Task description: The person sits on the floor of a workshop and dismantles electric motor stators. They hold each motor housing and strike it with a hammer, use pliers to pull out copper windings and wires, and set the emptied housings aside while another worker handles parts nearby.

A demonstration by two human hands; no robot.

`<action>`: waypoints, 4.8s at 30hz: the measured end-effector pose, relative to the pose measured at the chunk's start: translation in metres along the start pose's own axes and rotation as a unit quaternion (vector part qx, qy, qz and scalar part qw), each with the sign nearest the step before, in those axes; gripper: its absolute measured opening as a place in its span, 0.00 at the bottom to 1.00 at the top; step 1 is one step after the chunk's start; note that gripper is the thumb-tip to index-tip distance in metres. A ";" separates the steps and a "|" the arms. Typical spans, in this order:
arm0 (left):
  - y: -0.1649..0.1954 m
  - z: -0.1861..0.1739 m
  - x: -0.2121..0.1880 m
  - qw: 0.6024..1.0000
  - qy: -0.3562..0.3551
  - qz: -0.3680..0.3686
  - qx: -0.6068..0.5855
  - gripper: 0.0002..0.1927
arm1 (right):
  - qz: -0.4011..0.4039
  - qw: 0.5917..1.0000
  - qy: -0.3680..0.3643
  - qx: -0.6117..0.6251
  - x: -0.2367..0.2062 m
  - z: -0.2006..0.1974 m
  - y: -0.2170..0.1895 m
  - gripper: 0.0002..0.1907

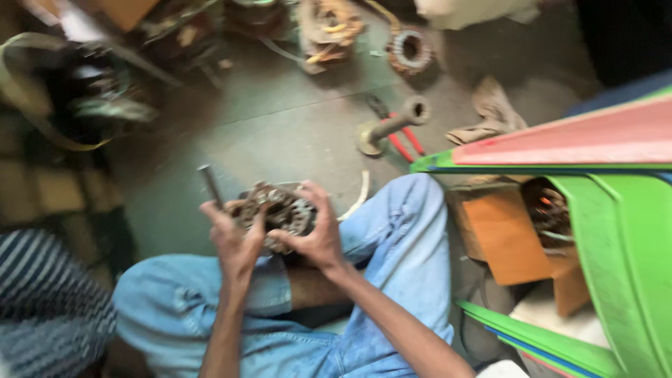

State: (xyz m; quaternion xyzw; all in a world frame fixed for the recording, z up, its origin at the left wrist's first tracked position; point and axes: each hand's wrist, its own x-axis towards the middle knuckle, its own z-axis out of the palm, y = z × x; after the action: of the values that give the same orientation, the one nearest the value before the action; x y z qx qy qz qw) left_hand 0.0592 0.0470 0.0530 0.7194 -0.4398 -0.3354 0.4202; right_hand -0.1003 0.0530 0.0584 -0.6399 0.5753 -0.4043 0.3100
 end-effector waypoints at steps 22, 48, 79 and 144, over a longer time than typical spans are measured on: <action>-0.007 0.009 0.016 0.999 -0.003 0.041 0.019 0.33 | 0.140 0.956 -0.046 0.253 0.120 -0.041 0.044 0.31; -0.020 0.006 0.057 0.989 -0.082 -0.093 -0.086 0.32 | 0.018 0.858 0.146 -0.493 0.337 -0.089 0.230 0.20; -0.034 0.021 0.043 0.997 -0.083 -0.009 -0.007 0.27 | 0.002 0.989 -0.122 -0.085 0.181 0.049 0.132 0.24; 0.008 -0.035 -0.020 0.967 0.126 0.124 -0.184 0.09 | -0.020 0.820 -0.264 -0.508 0.245 -0.119 0.173 0.16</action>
State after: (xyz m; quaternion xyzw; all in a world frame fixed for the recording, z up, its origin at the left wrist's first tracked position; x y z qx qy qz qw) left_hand 0.0780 0.0737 0.0773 0.6059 -0.3998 -0.2623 0.6358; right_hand -0.2855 -0.2060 0.0058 -0.8004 0.5822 0.1229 0.0728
